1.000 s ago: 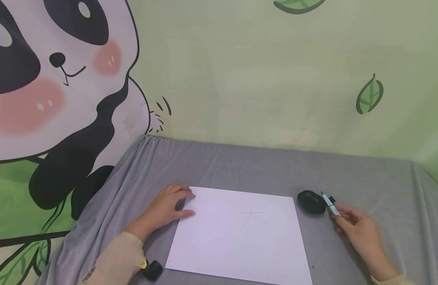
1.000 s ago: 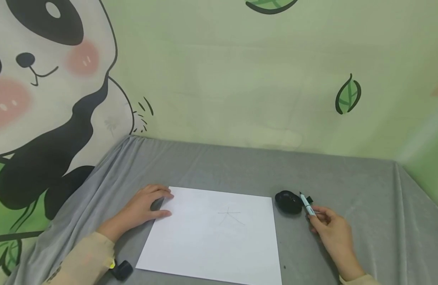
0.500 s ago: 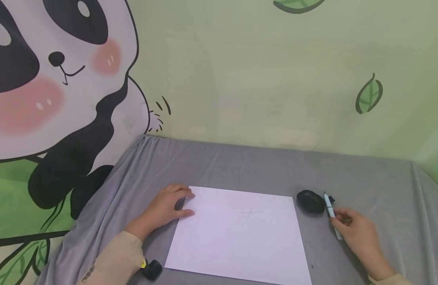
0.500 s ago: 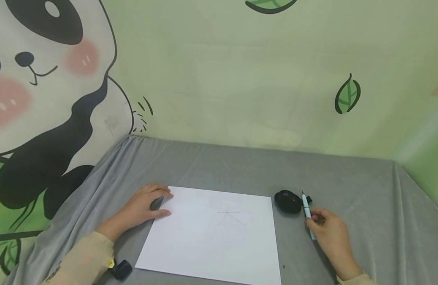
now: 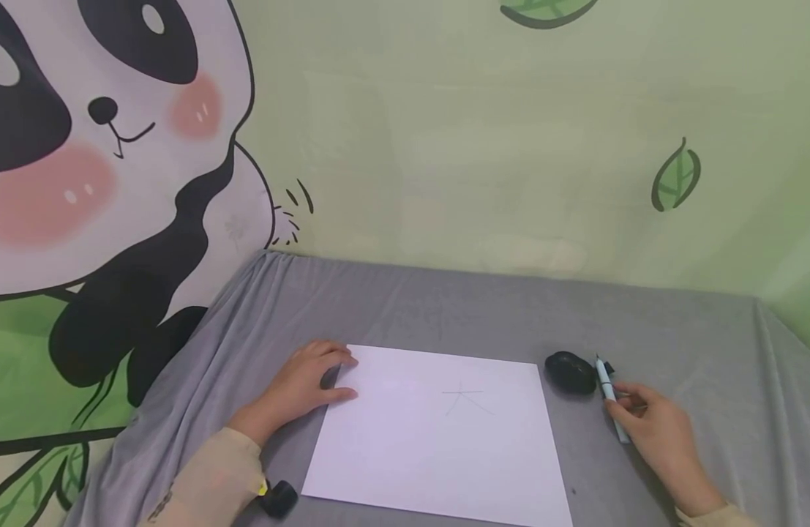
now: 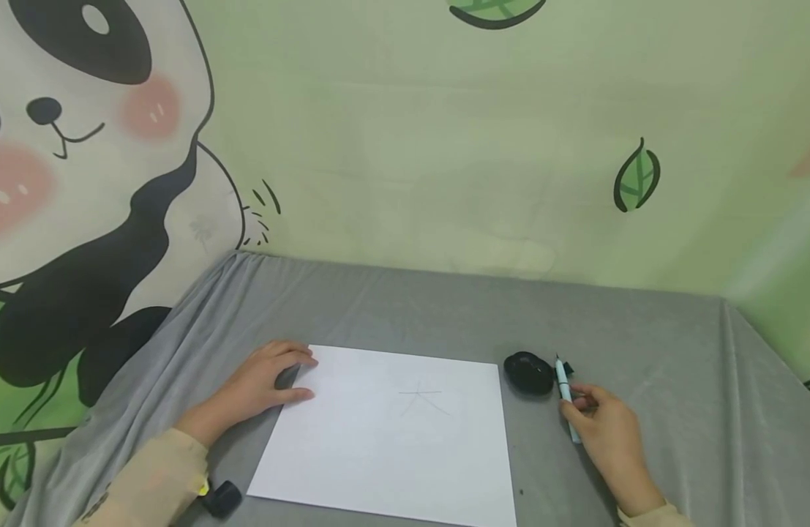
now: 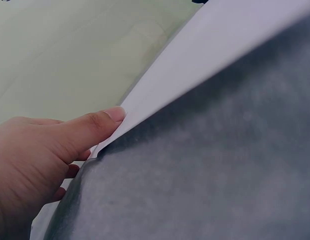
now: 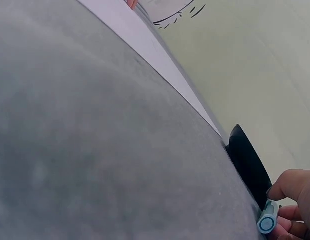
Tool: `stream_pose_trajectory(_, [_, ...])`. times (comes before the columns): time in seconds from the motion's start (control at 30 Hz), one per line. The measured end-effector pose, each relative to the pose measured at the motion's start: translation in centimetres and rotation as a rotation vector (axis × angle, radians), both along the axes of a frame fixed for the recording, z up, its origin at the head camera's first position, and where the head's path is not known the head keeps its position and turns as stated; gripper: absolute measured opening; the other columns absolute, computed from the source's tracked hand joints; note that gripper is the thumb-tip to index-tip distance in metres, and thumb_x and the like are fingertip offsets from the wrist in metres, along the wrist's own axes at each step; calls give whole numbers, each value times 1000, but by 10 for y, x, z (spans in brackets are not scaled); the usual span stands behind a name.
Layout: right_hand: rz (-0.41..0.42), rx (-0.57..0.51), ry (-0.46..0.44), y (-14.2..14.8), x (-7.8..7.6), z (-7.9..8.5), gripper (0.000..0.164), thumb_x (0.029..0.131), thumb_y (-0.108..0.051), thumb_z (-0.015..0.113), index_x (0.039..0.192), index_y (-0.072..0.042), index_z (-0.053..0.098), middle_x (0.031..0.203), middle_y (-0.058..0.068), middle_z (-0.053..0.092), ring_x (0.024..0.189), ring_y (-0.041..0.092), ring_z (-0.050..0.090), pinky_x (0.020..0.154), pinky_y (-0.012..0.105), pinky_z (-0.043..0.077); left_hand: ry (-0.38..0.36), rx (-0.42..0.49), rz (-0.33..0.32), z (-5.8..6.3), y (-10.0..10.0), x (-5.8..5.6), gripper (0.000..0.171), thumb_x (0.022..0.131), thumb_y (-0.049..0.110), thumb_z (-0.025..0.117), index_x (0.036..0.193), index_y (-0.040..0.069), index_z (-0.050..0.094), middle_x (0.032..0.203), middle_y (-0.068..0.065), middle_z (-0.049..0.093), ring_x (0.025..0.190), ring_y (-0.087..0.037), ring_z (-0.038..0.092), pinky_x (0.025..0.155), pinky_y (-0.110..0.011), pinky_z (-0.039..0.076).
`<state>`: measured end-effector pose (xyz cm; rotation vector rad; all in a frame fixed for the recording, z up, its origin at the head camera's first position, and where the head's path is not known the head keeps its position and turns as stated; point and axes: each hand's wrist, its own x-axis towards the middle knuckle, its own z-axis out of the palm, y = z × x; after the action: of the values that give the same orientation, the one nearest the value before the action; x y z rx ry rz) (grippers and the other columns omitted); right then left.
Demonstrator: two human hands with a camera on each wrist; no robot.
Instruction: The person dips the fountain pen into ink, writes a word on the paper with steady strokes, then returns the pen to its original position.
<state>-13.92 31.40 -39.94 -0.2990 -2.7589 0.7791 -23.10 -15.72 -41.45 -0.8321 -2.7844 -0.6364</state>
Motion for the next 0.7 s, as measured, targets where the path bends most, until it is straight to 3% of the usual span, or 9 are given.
stream_pose_trajectory(0.23, [8,-14,9,-1,-2,1,39,85,-20,71,114,5,64,90,18,71,60,-7,49,52,20,40,-13,-9,4,-1,-2,-3,46,76,34,80,115,12,68,124,-10,62,119,-32,54,101,-52,43])
stream_pose_trajectory(0.5, [7,22,39,-1,-6,3,35,85,-17,70,112,5,65,90,21,70,66,10,61,52,21,40,-7,-44,-3,0,-4,0,46,78,34,78,116,11,67,124,-12,62,119,-33,55,101,-53,43])
stream_pose_trajectory(0.6, [29,46,55,0,-7,6,35,86,-18,69,113,5,64,92,21,70,67,13,62,52,21,41,-3,-71,-6,0,-5,0,46,79,35,77,117,10,66,126,-12,62,120,-33,55,102,-53,42])
stream_pose_trajectory(0.7, [61,55,44,1,-8,12,40,88,-20,68,118,5,61,98,24,69,75,25,67,56,26,45,2,-101,-5,1,-5,0,46,80,35,77,117,11,66,126,-13,62,119,-34,56,101,-53,43])
